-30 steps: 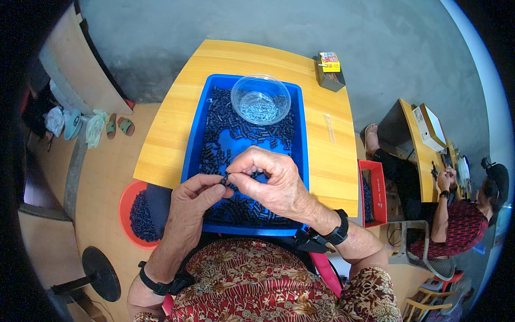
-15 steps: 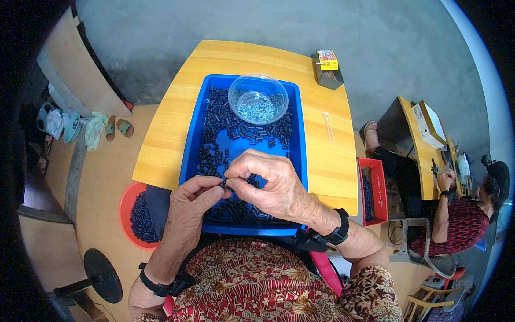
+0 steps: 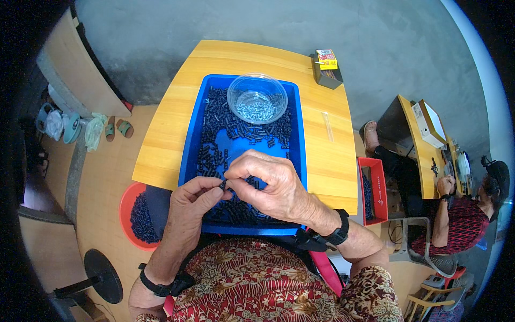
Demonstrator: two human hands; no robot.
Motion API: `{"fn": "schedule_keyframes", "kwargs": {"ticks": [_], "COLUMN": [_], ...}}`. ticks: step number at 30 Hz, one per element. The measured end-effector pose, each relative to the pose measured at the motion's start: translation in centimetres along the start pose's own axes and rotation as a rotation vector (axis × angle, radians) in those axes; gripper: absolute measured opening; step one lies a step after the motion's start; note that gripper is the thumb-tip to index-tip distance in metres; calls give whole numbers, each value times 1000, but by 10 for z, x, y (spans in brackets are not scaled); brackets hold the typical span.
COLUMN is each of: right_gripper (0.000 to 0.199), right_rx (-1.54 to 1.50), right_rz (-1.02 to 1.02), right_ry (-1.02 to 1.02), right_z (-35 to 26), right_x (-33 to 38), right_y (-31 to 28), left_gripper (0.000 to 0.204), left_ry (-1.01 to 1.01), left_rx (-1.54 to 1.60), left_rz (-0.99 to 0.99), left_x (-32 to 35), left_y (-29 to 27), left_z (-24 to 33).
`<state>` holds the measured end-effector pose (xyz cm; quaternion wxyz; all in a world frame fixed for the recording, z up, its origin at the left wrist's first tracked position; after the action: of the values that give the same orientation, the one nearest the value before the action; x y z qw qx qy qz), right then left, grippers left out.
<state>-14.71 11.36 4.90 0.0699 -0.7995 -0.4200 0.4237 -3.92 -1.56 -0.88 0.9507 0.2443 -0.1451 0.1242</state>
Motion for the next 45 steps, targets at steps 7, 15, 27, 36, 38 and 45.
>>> {"fn": "schedule_keyframes", "kwargs": {"ticks": [7,15,27,36,38,45], "right_gripper": [12,14,14,11,11,11], "right_rx": [-5,53,3,-31,-39,-63], "right_rz": [-18,-59,65,108,107,190], "right_ry": [-13,-51,1,50,72,73], "right_z": [0,-4,-4,0,-2,3], "right_x": [0,1,9,13,13,19], "right_y": [1,2,8,8,7,10], "left_gripper": [17,16,17,16,16,16], "left_ry": [-3,-2,24,28,36,60], "left_rx": [2,-41,-47,-38,-34,-7], "left_rz": [-8,5,-10,-16,-20,-29], "left_x": [0,0,1,-1,0,-2], "left_y": [0,0,2,2,3,6], "left_z": [0,-1,-2,-3,-3,-4]}}
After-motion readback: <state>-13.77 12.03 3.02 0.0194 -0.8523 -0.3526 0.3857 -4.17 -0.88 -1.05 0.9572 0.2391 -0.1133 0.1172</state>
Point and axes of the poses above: each hand's wrist, its own x-axis away from the middle knuckle, its own y-axis out of the palm, z = x × y, the point moved 4 cm from there along -x, towards the middle knuckle, and after that the axes turned 12 degrees about -y, right-handed, at the moved point
